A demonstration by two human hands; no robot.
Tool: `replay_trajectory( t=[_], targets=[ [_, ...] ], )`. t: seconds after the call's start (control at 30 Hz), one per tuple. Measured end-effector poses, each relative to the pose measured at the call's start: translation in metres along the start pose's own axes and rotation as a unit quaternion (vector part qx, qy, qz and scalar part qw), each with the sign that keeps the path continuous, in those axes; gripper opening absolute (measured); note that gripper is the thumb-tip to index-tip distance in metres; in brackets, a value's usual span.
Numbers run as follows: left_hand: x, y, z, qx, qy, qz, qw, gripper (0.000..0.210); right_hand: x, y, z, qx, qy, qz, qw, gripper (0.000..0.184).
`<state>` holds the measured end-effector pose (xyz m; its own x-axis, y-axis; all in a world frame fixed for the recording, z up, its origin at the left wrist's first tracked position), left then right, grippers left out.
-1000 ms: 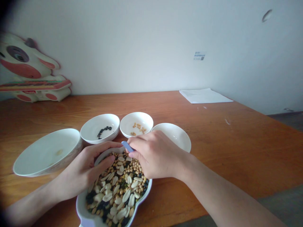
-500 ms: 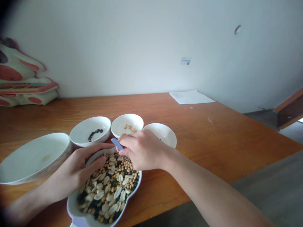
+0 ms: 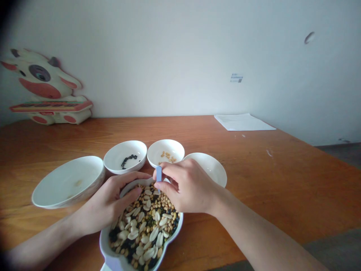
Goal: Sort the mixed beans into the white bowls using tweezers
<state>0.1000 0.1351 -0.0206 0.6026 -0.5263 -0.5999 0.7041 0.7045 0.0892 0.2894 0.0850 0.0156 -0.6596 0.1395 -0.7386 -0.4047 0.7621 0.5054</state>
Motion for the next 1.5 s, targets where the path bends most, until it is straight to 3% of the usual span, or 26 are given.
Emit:
replay_trajectory(
  t=[0.5,0.8,1.23,1.5],
  targets=[
    [-0.005,-0.004,0.001,0.027,-0.004,0.019,0.999,0.033,0.015,-0.004,0.003,0.014,-0.008,-0.052,0.998,0.005],
    [-0.006,-0.004,0.0,0.025,-0.003,0.017,1.0,0.032,0.011,-0.002,0.001,0.0,-0.006,-0.012,1.0,0.007],
    [-0.005,-0.003,0.001,0.022,0.001,0.017,1.0,0.032,0.016,0.0,0.006,0.046,-0.014,-0.075,0.996,0.007],
    [-0.005,-0.003,0.0,0.017,0.005,0.015,1.0,0.032,0.014,0.0,0.004,0.026,0.007,-0.049,0.998,0.006]
  ],
)
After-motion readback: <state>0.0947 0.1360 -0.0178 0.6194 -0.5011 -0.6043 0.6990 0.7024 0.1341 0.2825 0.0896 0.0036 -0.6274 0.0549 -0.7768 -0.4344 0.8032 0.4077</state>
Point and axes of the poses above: each hand's wrist, its own y-axis towards the middle knuckle, its own x-axis out of the palm, z = x × y, the point moved 3 cm from there along y, towards the middle knuckle, and after that the axes turned 1 degree about -z, right-handed, at the moved point
